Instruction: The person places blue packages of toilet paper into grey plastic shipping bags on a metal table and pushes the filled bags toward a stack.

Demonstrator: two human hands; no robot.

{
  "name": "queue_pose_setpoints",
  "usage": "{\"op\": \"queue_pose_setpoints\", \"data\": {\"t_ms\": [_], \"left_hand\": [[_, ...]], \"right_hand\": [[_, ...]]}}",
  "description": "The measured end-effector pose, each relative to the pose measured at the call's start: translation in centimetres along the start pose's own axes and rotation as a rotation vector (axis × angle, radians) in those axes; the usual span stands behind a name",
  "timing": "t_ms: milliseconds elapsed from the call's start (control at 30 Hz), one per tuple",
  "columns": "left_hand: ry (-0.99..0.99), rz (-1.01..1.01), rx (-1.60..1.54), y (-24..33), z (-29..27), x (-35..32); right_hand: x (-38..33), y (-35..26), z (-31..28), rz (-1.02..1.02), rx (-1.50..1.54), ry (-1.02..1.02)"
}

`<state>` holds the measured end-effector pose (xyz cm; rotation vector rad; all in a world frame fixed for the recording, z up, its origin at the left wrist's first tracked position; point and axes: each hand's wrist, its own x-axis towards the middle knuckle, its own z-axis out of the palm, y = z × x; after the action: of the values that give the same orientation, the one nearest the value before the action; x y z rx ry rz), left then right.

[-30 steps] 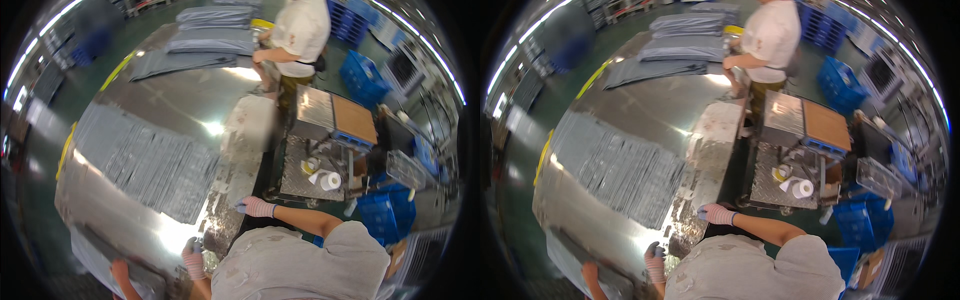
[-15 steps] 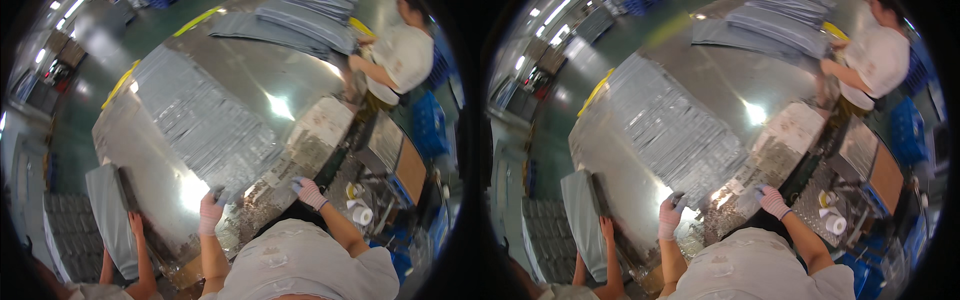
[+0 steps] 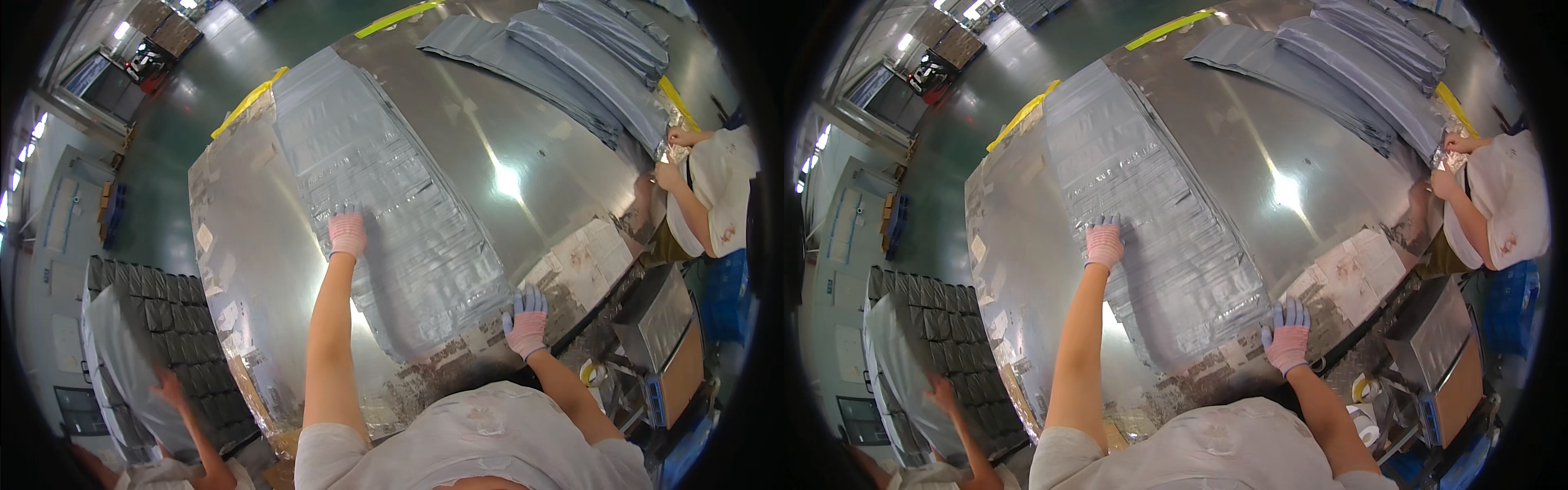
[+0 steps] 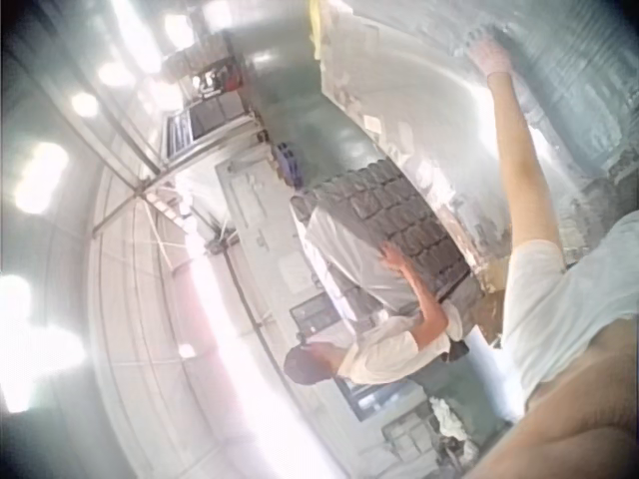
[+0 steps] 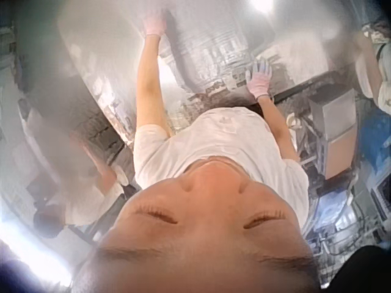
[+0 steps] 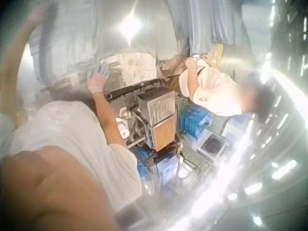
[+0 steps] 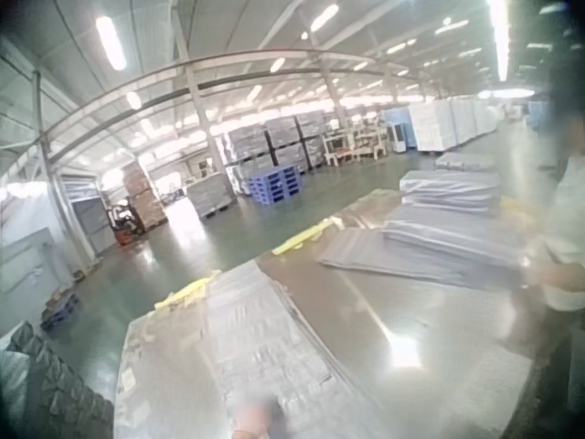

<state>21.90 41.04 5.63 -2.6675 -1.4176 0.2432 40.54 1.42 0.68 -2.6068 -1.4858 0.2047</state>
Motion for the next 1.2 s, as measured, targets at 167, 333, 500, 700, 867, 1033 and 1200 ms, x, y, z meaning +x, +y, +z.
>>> {"op": "queue_pose_setpoints", "data": {"t_ms": [167, 333, 500, 700, 867, 1033, 1200], "left_hand": [[-0.199, -0.051, -0.111, 0.6, 0.3, 6.0], [-0.271, -0.053, -0.115, 2.0, 0.2, 5.2], [-0.207, 0.0, -0.181, 3.4, 1.3, 0.2], [0.014, -0.007, -0.13, 4.9, 2.9, -7.1], [-0.021, -0.122, -0.195, 8.8, 4.7, -14.0], [0.091, -0.169, -0.479, 14.1, 5.3, -24.2], [-0.596, -0.384, -2.103, 16.2, 1.0, -32.1]], "right_hand": [[0.1, 0.4, 0.2, -0.034, 0.017, 0.008], [0.4, 0.7, 0.2, -0.041, 0.037, -0.006], [0.1, 0.8, 0.6, -0.053, 0.031, 0.035], [-0.2, 0.7, 1.0, -0.066, 0.042, 0.072], [-0.9, 0.7, -0.7, 0.048, 0.083, -0.014], [-1.0, 1.3, 1.0, -0.014, 0.04, 0.003], [-0.2, 4.3, -2.0, -0.153, 0.073, -0.079]]}}
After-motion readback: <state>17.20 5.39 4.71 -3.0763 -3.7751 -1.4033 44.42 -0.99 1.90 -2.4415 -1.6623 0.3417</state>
